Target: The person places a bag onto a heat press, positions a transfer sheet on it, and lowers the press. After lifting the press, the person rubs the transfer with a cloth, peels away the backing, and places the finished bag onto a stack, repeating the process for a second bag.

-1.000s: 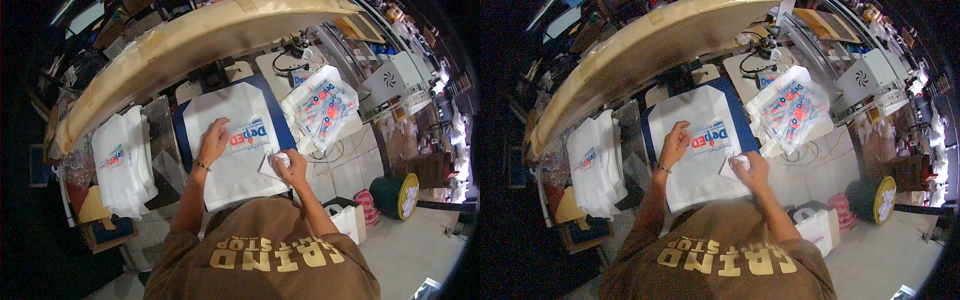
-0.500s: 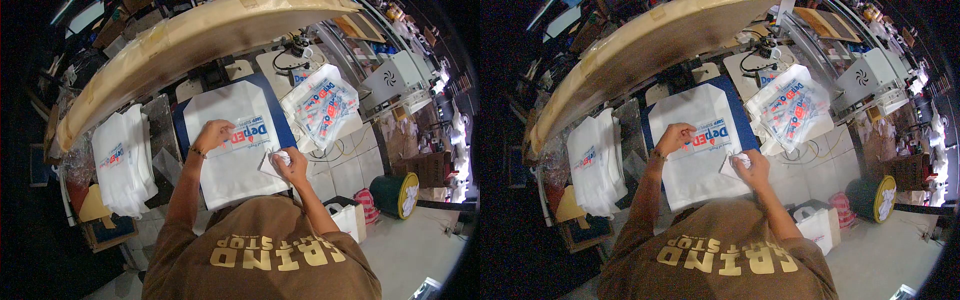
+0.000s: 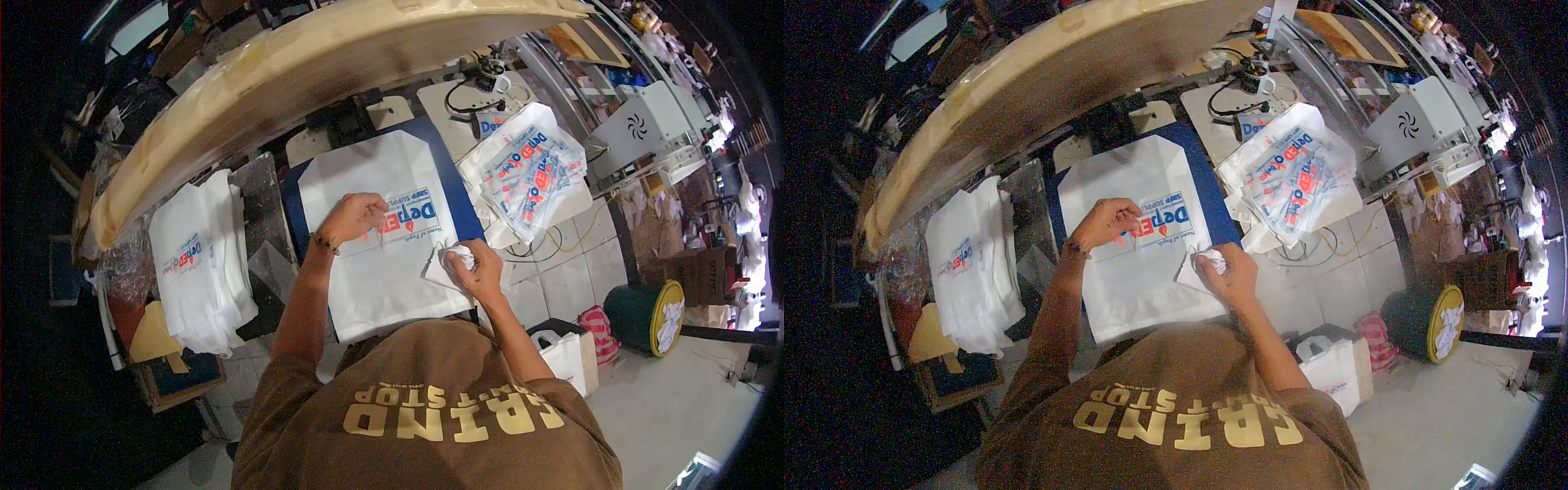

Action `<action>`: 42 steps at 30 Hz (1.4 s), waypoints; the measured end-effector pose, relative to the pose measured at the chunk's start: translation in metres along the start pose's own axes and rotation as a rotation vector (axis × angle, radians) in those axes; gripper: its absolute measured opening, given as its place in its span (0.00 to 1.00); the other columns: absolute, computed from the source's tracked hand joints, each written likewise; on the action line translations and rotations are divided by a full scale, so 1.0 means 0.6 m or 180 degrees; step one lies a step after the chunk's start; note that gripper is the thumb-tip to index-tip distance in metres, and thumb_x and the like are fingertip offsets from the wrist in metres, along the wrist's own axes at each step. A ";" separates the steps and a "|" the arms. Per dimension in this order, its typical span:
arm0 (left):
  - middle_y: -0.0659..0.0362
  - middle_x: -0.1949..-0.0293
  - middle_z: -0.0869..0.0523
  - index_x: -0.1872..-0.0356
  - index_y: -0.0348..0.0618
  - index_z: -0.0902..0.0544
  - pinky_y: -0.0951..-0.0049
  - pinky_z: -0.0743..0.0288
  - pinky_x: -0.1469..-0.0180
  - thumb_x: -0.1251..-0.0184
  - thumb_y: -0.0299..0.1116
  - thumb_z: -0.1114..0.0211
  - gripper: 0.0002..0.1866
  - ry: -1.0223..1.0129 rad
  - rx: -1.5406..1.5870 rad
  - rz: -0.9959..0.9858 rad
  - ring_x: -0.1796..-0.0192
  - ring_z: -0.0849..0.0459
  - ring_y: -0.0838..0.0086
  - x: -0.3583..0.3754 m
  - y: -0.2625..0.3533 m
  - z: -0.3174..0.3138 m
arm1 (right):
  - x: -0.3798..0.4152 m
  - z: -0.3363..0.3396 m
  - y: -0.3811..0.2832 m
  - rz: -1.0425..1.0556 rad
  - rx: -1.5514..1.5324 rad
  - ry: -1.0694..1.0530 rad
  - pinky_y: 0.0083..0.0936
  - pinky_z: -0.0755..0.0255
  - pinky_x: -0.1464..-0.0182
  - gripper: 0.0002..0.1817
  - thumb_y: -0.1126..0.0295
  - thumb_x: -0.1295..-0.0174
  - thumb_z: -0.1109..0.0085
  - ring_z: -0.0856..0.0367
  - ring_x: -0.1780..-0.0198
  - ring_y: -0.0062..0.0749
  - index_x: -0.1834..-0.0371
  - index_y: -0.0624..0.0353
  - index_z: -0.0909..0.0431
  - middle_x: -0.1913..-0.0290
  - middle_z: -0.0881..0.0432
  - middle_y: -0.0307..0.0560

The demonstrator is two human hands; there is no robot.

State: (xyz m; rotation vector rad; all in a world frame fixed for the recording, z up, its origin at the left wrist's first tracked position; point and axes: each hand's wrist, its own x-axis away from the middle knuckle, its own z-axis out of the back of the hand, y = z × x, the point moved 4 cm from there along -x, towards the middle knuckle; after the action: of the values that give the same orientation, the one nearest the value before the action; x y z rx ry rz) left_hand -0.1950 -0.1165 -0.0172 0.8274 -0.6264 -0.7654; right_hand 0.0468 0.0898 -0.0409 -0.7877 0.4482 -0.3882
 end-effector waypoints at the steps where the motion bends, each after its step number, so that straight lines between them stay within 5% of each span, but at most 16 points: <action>1: 0.55 0.66 0.09 0.53 0.33 0.12 0.73 0.18 0.64 0.35 0.24 0.26 0.12 0.0054 0.0024 -0.0073 0.66 0.13 0.78 -0.001 0.002 -0.001 | 0.001 -0.001 0.002 -0.0006 0.0004 0.0002 0.41 0.21 0.57 0.21 0.49 0.41 0.27 0.12 0.60 0.52 0.62 0.57 0.13 0.64 0.12 0.51; 9: 0.51 0.68 0.12 0.62 0.38 0.10 0.65 0.19 0.66 0.37 0.32 0.26 0.08 0.0567 -0.0644 -0.0361 0.71 0.14 0.66 0.000 0.017 -0.005 | 0.001 0.001 -0.002 0.0039 0.0089 0.0050 0.42 0.21 0.59 0.19 0.51 0.41 0.26 0.12 0.61 0.51 0.62 0.57 0.12 0.65 0.12 0.51; 15: 0.50 0.48 0.14 0.63 0.44 0.08 0.60 0.23 0.41 0.41 0.34 0.23 0.08 0.1405 -0.0879 -0.0123 0.46 0.17 0.57 0.018 0.009 -0.020 | 0.001 0.003 -0.005 0.0093 -0.0022 0.0101 0.42 0.21 0.59 0.18 0.52 0.42 0.26 0.12 0.62 0.51 0.61 0.56 0.12 0.64 0.12 0.51; 17: 0.52 0.37 0.18 0.61 0.47 0.06 0.56 0.31 0.31 0.40 0.31 0.25 0.07 0.1678 -0.1236 -0.0832 0.35 0.25 0.54 0.031 0.033 -0.023 | 0.000 0.004 -0.011 0.0051 -0.0040 0.0076 0.42 0.21 0.59 0.18 0.52 0.42 0.27 0.12 0.62 0.51 0.61 0.56 0.12 0.64 0.12 0.51; 24: 0.56 0.26 0.24 0.58 0.50 0.05 0.53 0.36 0.28 0.41 0.27 0.27 0.11 0.0767 -0.1747 -0.1053 0.29 0.29 0.54 0.061 0.030 -0.027 | -0.003 0.010 -0.024 0.0185 -0.0085 0.0026 0.40 0.23 0.61 0.17 0.53 0.42 0.27 0.15 0.64 0.49 0.58 0.54 0.11 0.67 0.15 0.49; 28: 0.57 0.28 0.21 0.61 0.52 0.05 0.53 0.39 0.28 0.43 0.32 0.24 0.09 0.0648 -0.1866 -0.1172 0.28 0.28 0.56 0.084 0.061 -0.018 | -0.003 0.019 -0.044 0.0104 0.0196 -0.0413 0.42 0.25 0.59 0.17 0.56 0.44 0.27 0.17 0.61 0.50 0.54 0.51 0.10 0.63 0.16 0.49; 30: 0.58 0.30 0.19 0.62 0.52 0.05 0.53 0.40 0.28 0.44 0.34 0.23 0.08 0.0667 -0.1828 -0.1310 0.29 0.27 0.57 0.084 0.061 -0.022 | -0.001 0.024 -0.078 0.1047 0.0434 -0.0357 0.39 0.27 0.53 0.19 0.59 0.43 0.29 0.21 0.57 0.47 0.49 0.51 0.10 0.55 0.18 0.50; 31: 0.59 0.34 0.17 0.64 0.52 0.06 0.53 0.39 0.29 0.44 0.36 0.22 0.07 0.0657 -0.1631 -0.1304 0.31 0.26 0.58 0.074 0.050 -0.027 | 0.003 0.016 -0.080 0.0932 0.0446 -0.0707 0.43 0.31 0.43 0.21 0.60 0.44 0.29 0.23 0.45 0.48 0.45 0.48 0.11 0.44 0.19 0.50; 34: 0.62 0.45 0.13 0.68 0.51 0.07 0.53 0.35 0.33 0.43 0.37 0.22 0.05 0.0790 -0.1180 -0.1006 0.38 0.23 0.59 0.051 0.028 -0.041 | 0.012 -0.006 -0.091 0.1461 0.0582 -0.0667 0.47 0.32 0.40 0.25 0.58 0.46 0.27 0.23 0.40 0.47 0.42 0.46 0.13 0.43 0.19 0.49; 38: 0.63 0.62 0.11 0.71 0.49 0.08 0.53 0.29 0.43 0.42 0.39 0.23 0.07 0.1171 -0.0863 -0.0430 0.50 0.18 0.60 0.024 0.014 -0.047 | 0.019 -0.016 -0.088 0.1355 0.0583 -0.0630 0.49 0.35 0.35 0.26 0.54 0.43 0.28 0.25 0.37 0.47 0.41 0.46 0.14 0.40 0.20 0.49; 42: 0.62 0.67 0.11 0.70 0.49 0.08 0.53 0.27 0.48 0.42 0.39 0.24 0.07 0.1327 -0.1011 -0.0343 0.55 0.17 0.58 0.018 0.013 -0.055 | 0.021 -0.017 -0.086 0.1326 0.0605 -0.0657 0.49 0.35 0.35 0.26 0.54 0.43 0.28 0.25 0.36 0.46 0.40 0.46 0.14 0.39 0.20 0.48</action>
State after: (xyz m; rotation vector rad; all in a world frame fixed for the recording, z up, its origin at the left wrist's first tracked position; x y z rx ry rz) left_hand -0.1616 -0.1082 -0.0266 0.7011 -0.0844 -0.7377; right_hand 0.0436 0.0443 -0.0120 -0.5250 0.3638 0.0395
